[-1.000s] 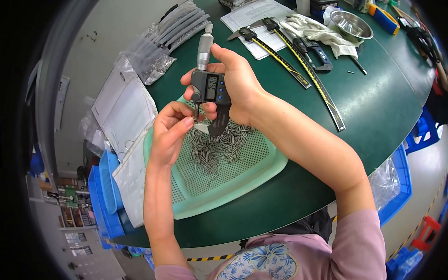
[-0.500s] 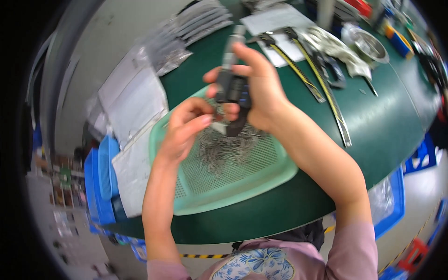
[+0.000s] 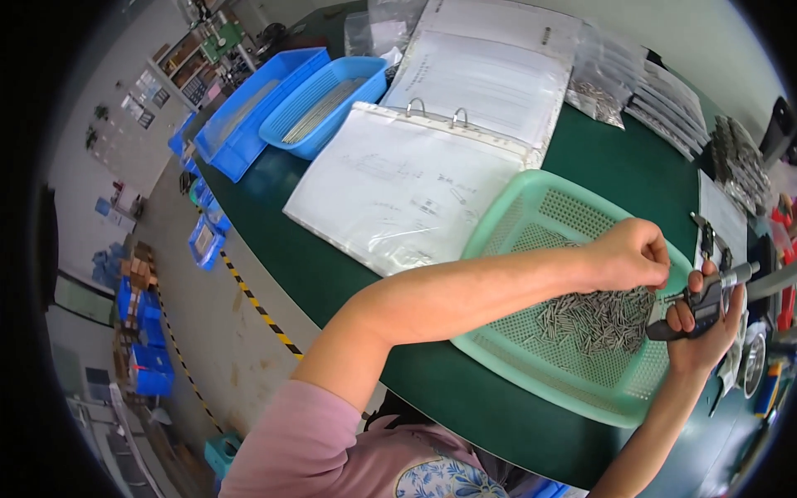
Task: Measuring the dimensions of small metal pins using a digital micrometer for quality control.
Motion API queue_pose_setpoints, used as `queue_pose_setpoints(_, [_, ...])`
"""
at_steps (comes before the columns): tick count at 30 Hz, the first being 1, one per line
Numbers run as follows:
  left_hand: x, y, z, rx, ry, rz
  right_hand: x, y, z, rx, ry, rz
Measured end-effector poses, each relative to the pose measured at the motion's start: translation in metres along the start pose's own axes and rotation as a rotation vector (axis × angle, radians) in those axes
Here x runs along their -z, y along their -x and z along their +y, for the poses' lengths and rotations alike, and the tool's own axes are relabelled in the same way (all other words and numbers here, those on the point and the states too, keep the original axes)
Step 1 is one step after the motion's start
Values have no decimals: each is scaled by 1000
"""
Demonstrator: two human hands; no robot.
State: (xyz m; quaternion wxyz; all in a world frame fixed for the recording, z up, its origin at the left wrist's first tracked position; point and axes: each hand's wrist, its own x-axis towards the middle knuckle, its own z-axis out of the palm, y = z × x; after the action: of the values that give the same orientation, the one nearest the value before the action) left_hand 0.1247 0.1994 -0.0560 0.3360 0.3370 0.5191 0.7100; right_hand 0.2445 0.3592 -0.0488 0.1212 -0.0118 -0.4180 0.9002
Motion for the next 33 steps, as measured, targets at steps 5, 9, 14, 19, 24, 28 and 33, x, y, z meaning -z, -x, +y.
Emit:
queue_pose_setpoints(5, [-14, -4, -5, -50, -84, 63, 7, 2, -8, 12, 52, -12])
queue_pose_setpoints(9, [-16, -5, -5, -85, -178, 99, 9, 2, -10, 31, 71, 30])
queue_pose_setpoints(14, [-17, -8, -18, -93, -245, 117, 13, 1, -8, 32, 78, 40])
queue_pose_setpoints(19, [-16, -8, -20, -98, -237, 79, 11, 2, -8, 35, 79, 34])
queue_pose_setpoints(24, [-15, -1, -9, 0, -23, 36, 4, 4, -6, 22, 52, 50])
queue_pose_setpoints(28, [-12, -2, -10, -8, 78, 2, 1, -1, -3, -10, -5, 44])
queue_pose_setpoints(33, [-13, 2, -4, -39, -11, -38, -2, 1, -3, -14, -1, 57])
